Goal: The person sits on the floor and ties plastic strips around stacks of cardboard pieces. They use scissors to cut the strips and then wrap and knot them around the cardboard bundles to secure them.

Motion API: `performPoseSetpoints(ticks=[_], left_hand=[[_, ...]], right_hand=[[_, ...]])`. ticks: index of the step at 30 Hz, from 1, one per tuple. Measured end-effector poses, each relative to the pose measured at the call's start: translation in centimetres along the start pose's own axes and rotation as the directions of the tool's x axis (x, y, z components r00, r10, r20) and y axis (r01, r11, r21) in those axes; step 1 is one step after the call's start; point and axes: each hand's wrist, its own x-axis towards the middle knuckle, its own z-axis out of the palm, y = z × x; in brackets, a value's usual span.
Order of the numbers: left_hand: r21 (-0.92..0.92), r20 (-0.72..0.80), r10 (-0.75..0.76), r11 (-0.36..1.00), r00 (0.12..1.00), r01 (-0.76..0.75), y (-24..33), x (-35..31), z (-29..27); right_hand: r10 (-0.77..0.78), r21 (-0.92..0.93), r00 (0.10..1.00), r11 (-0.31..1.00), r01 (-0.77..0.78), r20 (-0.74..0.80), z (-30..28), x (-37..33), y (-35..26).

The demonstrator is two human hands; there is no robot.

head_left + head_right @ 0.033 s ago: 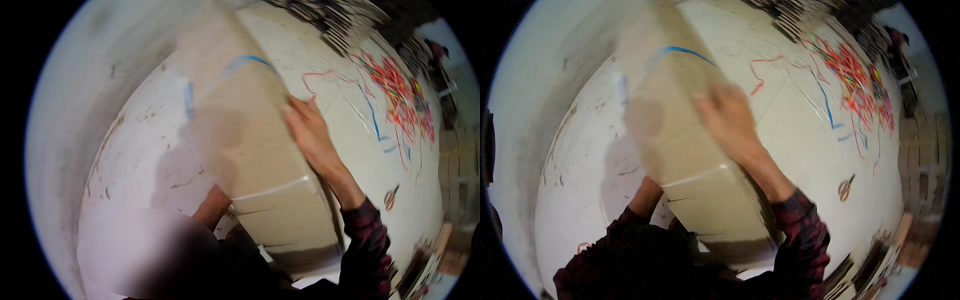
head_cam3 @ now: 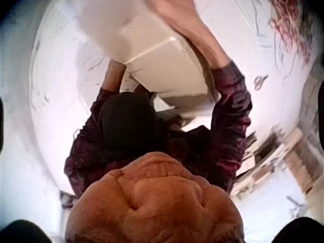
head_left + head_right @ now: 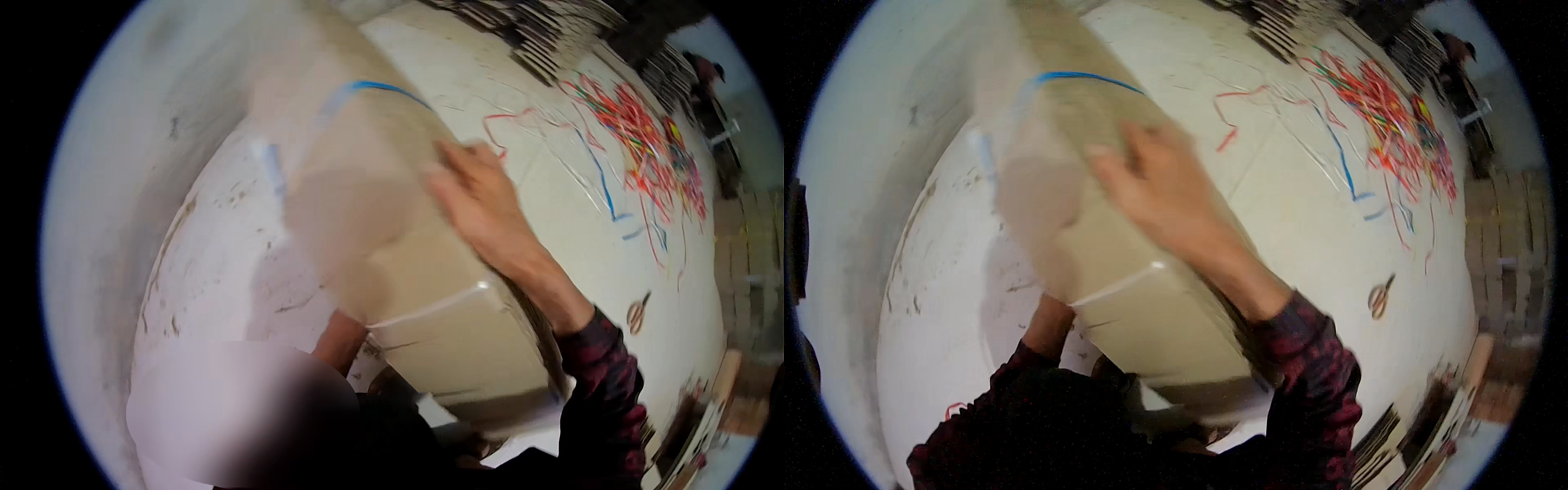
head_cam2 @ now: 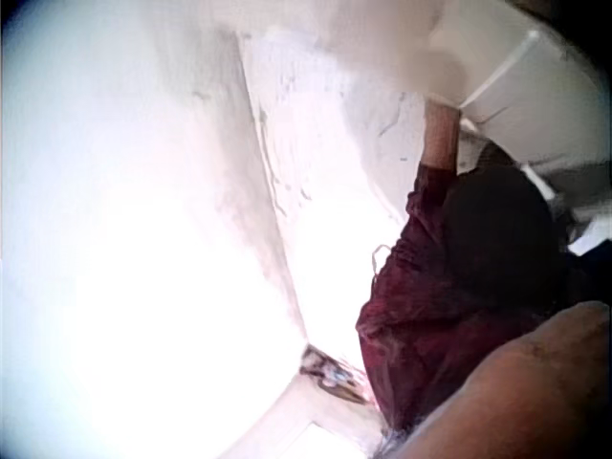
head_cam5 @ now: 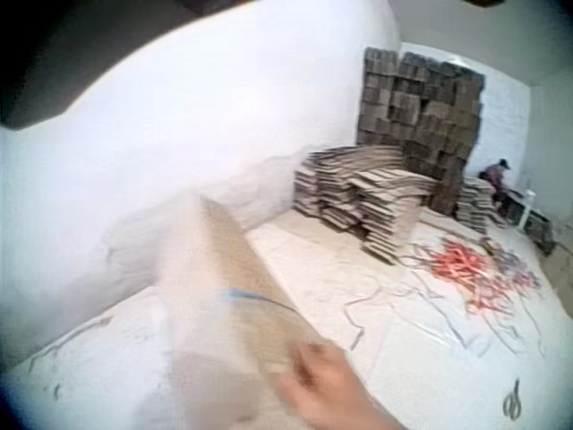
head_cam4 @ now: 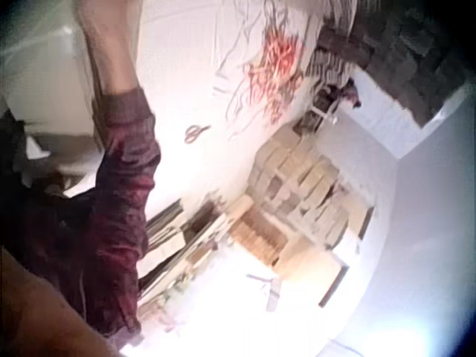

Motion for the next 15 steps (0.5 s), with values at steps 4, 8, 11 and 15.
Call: performPoseSetpoints(ticks=[4, 8, 11, 15], left_hand=[[-0.034, -0.083, 0.149, 0.988, 0.985, -0.152, 2.7, 0.9, -2.9], [-0.013, -0.151, 0.224, 0.974, 0.963, -0.228, 2.8, 1.1, -3.9], [0.217, -0.138, 0.282, 0.944, 0.95, -0.248, -1.1, -2.3, -7.0], [0.33, -0.052, -0.265, 0.906, 0.963, 0.267, -8.3, -6.5, -7.1]], right_hand=[[-0.355, -0.073, 0.934, 0.933, 0.352, -0.036, -0.6, 2.3, -5.9], [-0.532, -0.147, 0.84, 0.844, 0.516, -0.108, 3.6, 2.7, -4.2], [-0.58, -0.068, 0.812, 0.815, 0.576, -0.064, 4.8, -0.7, -2.6], [-0.299, 0.013, 0.894, 0.95, 0.313, 0.334, 4.7, -9.0, 4.6]])
